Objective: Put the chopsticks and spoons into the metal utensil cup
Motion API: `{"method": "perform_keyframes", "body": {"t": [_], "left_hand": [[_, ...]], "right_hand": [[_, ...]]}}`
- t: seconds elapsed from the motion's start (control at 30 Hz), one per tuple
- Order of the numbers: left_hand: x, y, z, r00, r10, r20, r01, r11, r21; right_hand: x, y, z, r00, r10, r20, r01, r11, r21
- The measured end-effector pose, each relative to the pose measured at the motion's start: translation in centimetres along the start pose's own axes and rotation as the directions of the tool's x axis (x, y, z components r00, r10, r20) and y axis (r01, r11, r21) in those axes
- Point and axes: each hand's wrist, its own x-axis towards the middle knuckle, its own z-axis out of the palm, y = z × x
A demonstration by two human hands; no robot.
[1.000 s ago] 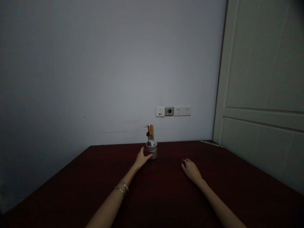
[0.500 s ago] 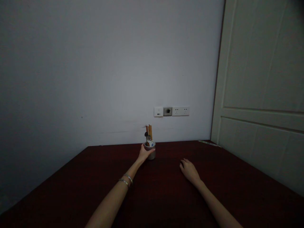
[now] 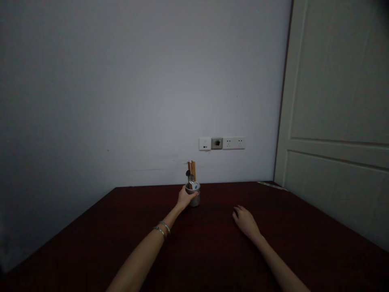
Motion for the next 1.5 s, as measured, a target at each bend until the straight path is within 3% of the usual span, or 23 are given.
{"method": "perform_keyframes", "body": {"t": [0.13, 0.23, 0.47, 0.63, 0.8, 1.03, 1.27, 1.5], "left_hand": [[-0.4, 0.1, -1.7, 0.999, 0.002, -0.038, 0.0, 0.999, 0.05], [-0.5, -0.1, -4.2, 0.996, -0.012, -0.087, 0.02, 0.995, 0.098], [-1.7, -0.8, -13.2, 0.965, -0.067, -0.252, 0.108, 0.982, 0.153], [-3.2, -1.2, -20.0, 0.949, -0.052, -0.311, 0.126, 0.967, 0.222], [-4.4, -1.4, -24.2, 0.911, -0.08, -0.405, 0.197, 0.946, 0.257], [-5.7, -2.0, -26.3, 0.91, -0.068, -0.41, 0.198, 0.938, 0.285], [-6.5, -2.9, -26.9, 0.915, -0.068, -0.397, 0.199, 0.933, 0.298], [-6.4, -3.7, -27.1, 0.921, -0.078, -0.381, 0.198, 0.937, 0.286]], "right_hand": [[0.1, 0.2, 0.0, 1.0, -0.023, -0.004, 0.023, 1.0, 0.018], [0.1, 0.3, 0.1, 0.999, -0.045, -0.014, 0.045, 0.999, 0.019], [0.1, 0.8, 0.7, 0.995, -0.096, -0.021, 0.095, 0.995, -0.036], [0.5, 1.9, 2.0, 0.99, -0.14, -0.023, 0.139, 0.989, -0.049], [1.2, 3.0, 3.2, 0.992, -0.125, 0.021, 0.125, 0.991, -0.045], [1.7, 4.1, 4.2, 0.989, -0.134, 0.054, 0.137, 0.989, -0.05], [1.8, 4.5, 4.6, 0.99, -0.125, 0.06, 0.127, 0.992, -0.027], [1.4, 4.2, 3.7, 0.99, -0.111, 0.086, 0.114, 0.993, -0.033]]}}
